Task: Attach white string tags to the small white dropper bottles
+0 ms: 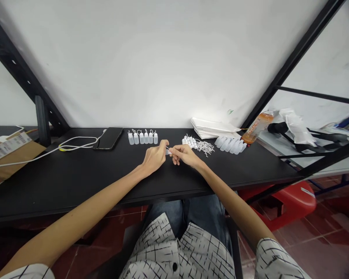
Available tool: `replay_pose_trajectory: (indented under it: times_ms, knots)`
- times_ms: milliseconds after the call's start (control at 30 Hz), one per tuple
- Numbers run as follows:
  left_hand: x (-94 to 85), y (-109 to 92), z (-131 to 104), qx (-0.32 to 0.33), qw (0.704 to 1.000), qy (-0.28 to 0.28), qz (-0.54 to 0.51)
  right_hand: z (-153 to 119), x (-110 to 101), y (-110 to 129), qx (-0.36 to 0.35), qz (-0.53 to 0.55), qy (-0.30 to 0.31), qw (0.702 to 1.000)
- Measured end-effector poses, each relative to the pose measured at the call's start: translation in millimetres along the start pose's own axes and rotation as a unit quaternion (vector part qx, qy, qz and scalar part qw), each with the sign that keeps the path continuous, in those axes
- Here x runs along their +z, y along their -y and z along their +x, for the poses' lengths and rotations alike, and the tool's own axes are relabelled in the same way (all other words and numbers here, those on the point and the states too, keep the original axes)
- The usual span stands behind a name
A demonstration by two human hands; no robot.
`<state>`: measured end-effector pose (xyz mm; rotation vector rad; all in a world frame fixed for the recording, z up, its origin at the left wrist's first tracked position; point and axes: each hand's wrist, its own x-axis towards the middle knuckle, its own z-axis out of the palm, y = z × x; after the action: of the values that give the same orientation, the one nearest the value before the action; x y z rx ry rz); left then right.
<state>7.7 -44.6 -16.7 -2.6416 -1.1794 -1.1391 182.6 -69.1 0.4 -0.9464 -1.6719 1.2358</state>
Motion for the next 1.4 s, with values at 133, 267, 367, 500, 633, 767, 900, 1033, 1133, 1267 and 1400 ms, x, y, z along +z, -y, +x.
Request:
replay_pose_trajectory:
  times_ms: [133, 267, 367, 500, 633, 767, 900, 1033, 1133, 1267, 1400]
  knots:
    - [-2.6, -2, 5, -0.028, 0.999, 0.002, -0.035, 1, 0, 0, 0.007, -0.013, -0.003, 1.000]
    - [-8.3, -6, 11, -0.080, 0.992, 0.014, -0.097, 3, 0, 3, -0.006, -0.021, -0.033, 0.999]
    - [-8.2, -6, 10, -0.085, 0.989, 0.024, -0.118, 2, -2, 3, -0.010, -0.031, -0.026, 0.999]
    - [-2.7, -3, 5, -0.063, 0.991, 0.028, -0.116, 2, -5, 1, -0.011, -0.050, 0.014, 0.999]
    - [0.0, -1, 6, -0.054, 0.987, 0.047, -0.145, 3, -6, -2, 0.030, -0.053, 0.026, 0.998]
    - [-1.2, 3, 13, -0.086, 0.975, 0.070, -0.193, 5, -8, -4, 0.015, -0.104, -0.042, 0.994]
    - [-1.4, 6, 16, -0.102, 0.973, 0.091, -0.184, 6, -11, -4, -0.056, -0.119, -0.150, 0.980]
    - [0.9, 6, 15, -0.076, 0.984, 0.105, -0.126, 6, -9, -1, -0.084, -0.109, -0.157, 0.978]
    - [3.0, 5, 13, -0.063, 0.987, 0.129, -0.074, 5, -6, 1, -0.084, -0.115, -0.147, 0.979]
    - [4.0, 0, 10, -0.065, 0.983, 0.170, 0.007, 5, -5, 1, -0.071, -0.126, -0.118, 0.982]
    - [3.2, -3, 8, -0.069, 0.977, 0.192, 0.064, 5, -7, -1, -0.053, -0.131, -0.081, 0.987]
